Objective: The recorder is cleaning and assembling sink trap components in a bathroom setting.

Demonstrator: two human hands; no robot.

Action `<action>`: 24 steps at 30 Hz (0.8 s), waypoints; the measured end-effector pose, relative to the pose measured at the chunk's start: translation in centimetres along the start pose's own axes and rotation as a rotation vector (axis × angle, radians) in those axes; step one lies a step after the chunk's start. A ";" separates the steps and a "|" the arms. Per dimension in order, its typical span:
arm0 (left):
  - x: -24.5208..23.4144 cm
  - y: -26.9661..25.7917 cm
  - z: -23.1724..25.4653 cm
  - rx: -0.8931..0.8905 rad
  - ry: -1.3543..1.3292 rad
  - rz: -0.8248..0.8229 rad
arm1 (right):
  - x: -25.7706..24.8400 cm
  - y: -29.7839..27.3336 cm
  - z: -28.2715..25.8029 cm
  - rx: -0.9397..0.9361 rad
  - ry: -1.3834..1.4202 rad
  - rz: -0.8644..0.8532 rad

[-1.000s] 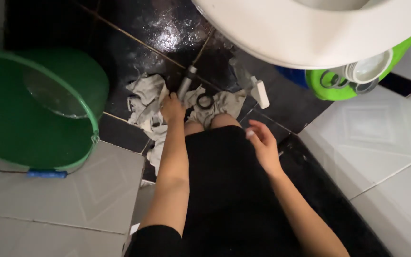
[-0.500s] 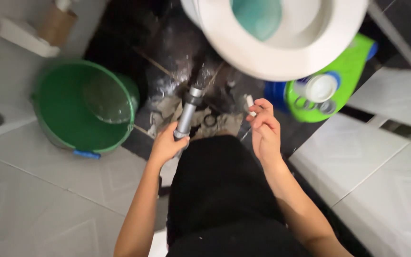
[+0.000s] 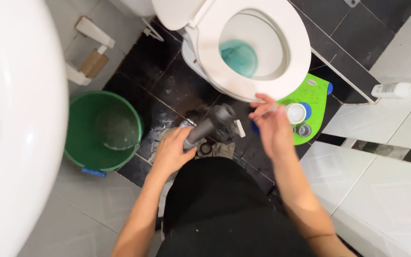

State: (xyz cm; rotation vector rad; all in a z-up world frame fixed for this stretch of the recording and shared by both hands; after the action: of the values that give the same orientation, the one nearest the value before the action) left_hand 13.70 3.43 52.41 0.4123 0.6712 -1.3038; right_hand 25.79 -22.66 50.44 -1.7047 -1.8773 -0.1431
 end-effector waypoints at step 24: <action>-5.8 -2.8 7.5 0.279 0.704 0.553 | 10.0 -7.2 -3.5 -0.972 -1.387 -0.313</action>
State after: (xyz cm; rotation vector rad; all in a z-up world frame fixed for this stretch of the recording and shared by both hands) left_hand 11.99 2.36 62.07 1.2269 0.8726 -0.7012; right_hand 20.20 -16.76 60.34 -2.3800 -3.5022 0.0662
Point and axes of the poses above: each hand's wrist, its own y-axis towards the middle knuckle, its own x-axis out of the palm, z = x × y, the point moved 4 cm from there along y, towards the middle knuckle, and after that the axes turned 12 degrees about z, right-handed, at the moved point
